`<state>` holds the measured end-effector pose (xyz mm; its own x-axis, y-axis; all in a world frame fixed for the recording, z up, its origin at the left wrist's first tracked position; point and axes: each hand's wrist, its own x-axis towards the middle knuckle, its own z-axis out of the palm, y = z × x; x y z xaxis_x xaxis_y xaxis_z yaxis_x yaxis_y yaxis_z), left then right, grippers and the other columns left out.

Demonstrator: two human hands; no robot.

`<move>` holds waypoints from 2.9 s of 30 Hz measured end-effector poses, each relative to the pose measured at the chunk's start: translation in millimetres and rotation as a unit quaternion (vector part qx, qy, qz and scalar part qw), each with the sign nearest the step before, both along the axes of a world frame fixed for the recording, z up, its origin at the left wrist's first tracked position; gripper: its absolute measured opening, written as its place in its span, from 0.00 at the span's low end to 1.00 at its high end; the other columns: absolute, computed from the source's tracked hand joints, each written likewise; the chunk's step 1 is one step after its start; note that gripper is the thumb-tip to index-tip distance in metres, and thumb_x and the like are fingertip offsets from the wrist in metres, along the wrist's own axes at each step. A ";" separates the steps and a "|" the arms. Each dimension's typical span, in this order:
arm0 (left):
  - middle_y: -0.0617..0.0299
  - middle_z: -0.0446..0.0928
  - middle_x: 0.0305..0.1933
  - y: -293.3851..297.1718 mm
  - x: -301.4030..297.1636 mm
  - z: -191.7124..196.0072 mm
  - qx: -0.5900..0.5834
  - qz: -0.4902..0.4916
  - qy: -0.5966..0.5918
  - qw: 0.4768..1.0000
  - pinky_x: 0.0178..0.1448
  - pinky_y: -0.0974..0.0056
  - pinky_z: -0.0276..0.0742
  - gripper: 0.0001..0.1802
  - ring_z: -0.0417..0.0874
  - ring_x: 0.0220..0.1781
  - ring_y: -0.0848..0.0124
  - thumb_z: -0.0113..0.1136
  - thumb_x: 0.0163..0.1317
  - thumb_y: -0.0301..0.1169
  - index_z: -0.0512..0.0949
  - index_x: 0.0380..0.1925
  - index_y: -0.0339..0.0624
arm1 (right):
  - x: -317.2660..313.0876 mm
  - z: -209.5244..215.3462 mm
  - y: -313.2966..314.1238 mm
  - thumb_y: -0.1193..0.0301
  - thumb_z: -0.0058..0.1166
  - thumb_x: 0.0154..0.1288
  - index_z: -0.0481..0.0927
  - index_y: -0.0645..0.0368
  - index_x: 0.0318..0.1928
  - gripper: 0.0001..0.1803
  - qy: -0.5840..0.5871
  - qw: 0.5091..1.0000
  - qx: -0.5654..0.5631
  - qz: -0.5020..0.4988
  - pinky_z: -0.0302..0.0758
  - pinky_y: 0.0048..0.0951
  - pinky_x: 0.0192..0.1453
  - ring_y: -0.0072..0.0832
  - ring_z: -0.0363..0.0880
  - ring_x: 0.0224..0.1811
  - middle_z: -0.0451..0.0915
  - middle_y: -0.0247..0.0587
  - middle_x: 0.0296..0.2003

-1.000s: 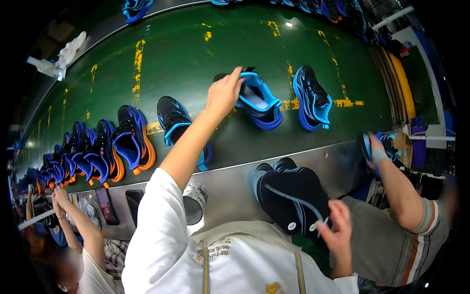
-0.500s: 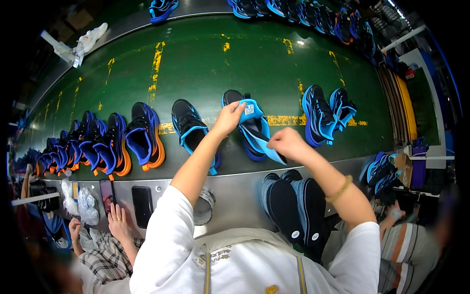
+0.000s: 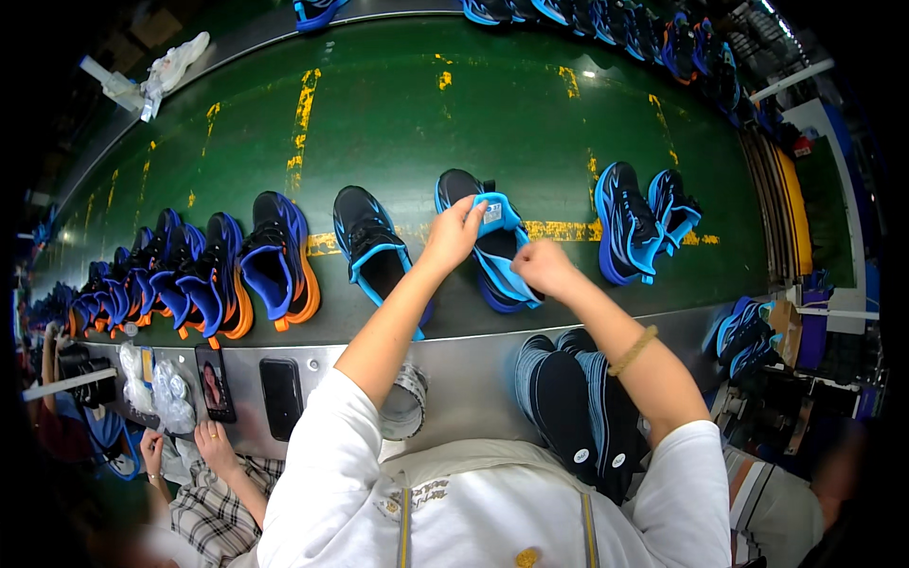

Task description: The person inserts black insoles into blue and black sneakers on a green assembly line, walking to a nearby shelf to retrieve stacks of insoles twice.

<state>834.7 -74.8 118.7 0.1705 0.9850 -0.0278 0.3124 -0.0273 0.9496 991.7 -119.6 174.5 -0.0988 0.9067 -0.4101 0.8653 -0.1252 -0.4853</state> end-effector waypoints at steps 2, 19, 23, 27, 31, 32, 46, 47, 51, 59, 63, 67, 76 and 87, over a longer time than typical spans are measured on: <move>0.47 0.77 0.36 1.6 0.8 -0.3 0.003 -0.010 -0.009 1.000 0.44 0.59 0.72 0.18 0.78 0.41 0.51 0.48 0.60 0.42 0.75 0.42 0.41 | -10.4 -25.3 -3.6 0.73 0.47 0.48 0.78 0.67 0.24 0.09 -0.022 0.991 0.113 0.060 0.73 0.40 0.43 0.51 0.75 0.35 0.73 0.61 0.34; 0.43 0.76 0.37 -4.9 1.3 3.7 -0.002 -0.004 0.081 0.997 0.45 0.57 0.72 0.25 0.78 0.43 0.51 0.50 0.58 0.46 0.70 0.47 0.37 | -40.8 -2.6 5.6 0.76 0.45 0.52 0.80 0.64 0.31 0.10 -0.191 0.959 0.007 0.208 0.74 0.36 0.44 0.41 0.77 0.40 0.77 0.54 0.38; 0.42 0.76 0.33 -9.2 2.7 5.7 0.022 -0.017 0.117 0.993 0.41 0.52 0.73 0.24 0.77 0.37 0.46 0.47 0.60 0.46 0.70 0.47 0.37 | -27.0 -33.9 4.5 0.75 0.46 0.52 0.79 0.65 0.32 0.10 -0.193 0.956 0.076 0.208 0.74 0.36 0.44 0.42 0.74 0.42 0.73 0.54 0.41; 0.45 0.77 0.30 -13.6 13.2 10.8 0.061 -0.057 0.258 0.963 0.35 0.52 0.73 0.20 0.78 0.32 0.50 0.48 0.60 0.41 0.69 0.46 0.37 | -21.4 -23.5 -3.9 0.72 0.49 0.49 0.79 0.64 0.27 0.09 -0.183 0.955 0.120 0.199 0.74 0.36 0.43 0.41 0.75 0.40 0.74 0.53 0.36; 0.46 0.77 0.29 -14.6 16.2 0.3 0.128 -0.045 0.271 0.953 0.34 0.53 0.74 0.20 0.79 0.31 0.51 0.48 0.60 0.40 0.69 0.46 0.36 | -1.1 41.2 11.0 0.68 0.51 0.42 0.79 0.63 0.22 0.10 -0.036 0.988 -0.024 0.145 0.73 0.38 0.41 0.42 0.74 0.34 0.75 0.52 0.23; 0.46 0.77 0.29 -15.2 14.1 -3.9 0.138 -0.029 0.286 0.948 0.34 0.54 0.74 0.20 0.79 0.31 0.51 0.48 0.60 0.40 0.70 0.45 0.36 | 7.8 51.0 6.7 0.68 0.51 0.42 0.79 0.63 0.22 0.10 -0.035 0.988 -0.024 0.147 0.73 0.38 0.41 0.42 0.74 0.34 0.75 0.52 0.23; 0.41 0.76 0.37 -31.7 23.4 14.5 0.049 0.111 0.066 0.990 0.39 0.57 0.73 0.20 0.78 0.37 0.48 0.51 0.58 0.39 0.72 0.45 0.35 | 21.0 1.3 -54.8 0.67 0.52 0.53 0.76 0.64 0.30 0.11 -0.071 0.961 0.255 0.080 0.70 0.40 0.47 0.45 0.71 0.42 0.71 0.53 0.39; 0.42 0.76 0.37 -29.5 18.8 8.5 0.024 0.112 0.033 0.993 0.41 0.60 0.73 0.22 0.79 0.39 0.51 0.52 0.58 0.41 0.72 0.45 0.34 | 24.3 0.4 -51.7 0.69 0.50 0.54 0.77 0.64 0.26 0.10 -0.036 0.967 0.242 0.076 0.70 0.40 0.45 0.45 0.72 0.40 0.73 0.53 0.37; 0.46 0.78 0.32 -31.0 21.9 11.6 -0.020 0.063 -0.034 0.997 0.38 0.64 0.72 0.22 0.80 0.35 0.59 0.54 0.57 0.41 0.73 0.45 0.35 | 18.5 -5.9 -38.0 0.72 0.48 0.54 0.75 0.66 0.24 0.09 -0.090 0.980 0.172 0.047 0.72 0.40 0.38 0.44 0.76 0.32 0.75 0.50 0.31; 0.45 0.77 0.33 -32.4 26.8 22.5 0.053 0.051 0.055 0.996 0.37 0.62 0.73 0.21 0.80 0.34 0.55 0.55 0.56 0.41 0.74 0.44 0.38 | 5.4 -29.0 -19.0 0.72 0.46 0.53 0.75 0.64 0.32 0.09 -0.111 0.964 0.200 0.135 0.75 0.36 0.40 0.41 0.76 0.37 0.74 0.50 0.36; 0.45 0.77 0.38 -28.4 10.0 16.8 0.022 0.019 0.027 0.999 0.42 0.62 0.73 0.22 0.79 0.40 0.56 0.55 0.56 0.42 0.73 0.46 0.38 | 14.7 5.3 -35.0 0.67 0.51 0.49 0.76 0.63 0.35 0.13 -0.108 0.937 0.280 0.179 0.74 0.35 0.43 0.41 0.75 0.40 0.74 0.51 0.38; 0.50 0.78 0.35 -25.8 13.4 15.5 -0.005 0.003 0.008 1.000 0.41 0.64 0.71 0.24 0.79 0.37 0.63 0.55 0.56 0.43 0.72 0.47 0.38 | 13.3 41.9 -16.8 0.70 0.52 0.46 0.79 0.62 0.31 0.11 -0.183 0.960 -0.003 0.214 0.74 0.37 0.42 0.43 0.76 0.39 0.77 0.52 0.33; 0.66 0.71 0.25 -22.0 20.5 11.3 -0.048 0.002 -0.008 0.999 0.32 0.73 0.66 0.18 0.68 0.28 0.80 0.53 0.59 0.38 0.72 0.42 0.35 | 13.7 -28.7 -7.6 0.74 0.47 0.49 0.78 0.64 0.27 0.08 -0.142 0.930 0.161 0.299 0.75 0.36 0.40 0.40 0.74 0.38 0.73 0.51 0.33; 0.47 0.77 0.37 -29.0 21.8 12.1 -0.007 0.039 -0.013 0.999 0.42 0.64 0.72 0.19 0.80 0.39 0.57 0.52 0.58 0.39 0.72 0.45 0.37 | 13.8 -25.8 -11.5 0.73 0.45 0.51 0.76 0.65 0.26 0.08 -0.082 0.941 0.180 0.274 0.74 0.36 0.39 0.40 0.74 0.37 0.73 0.49 0.32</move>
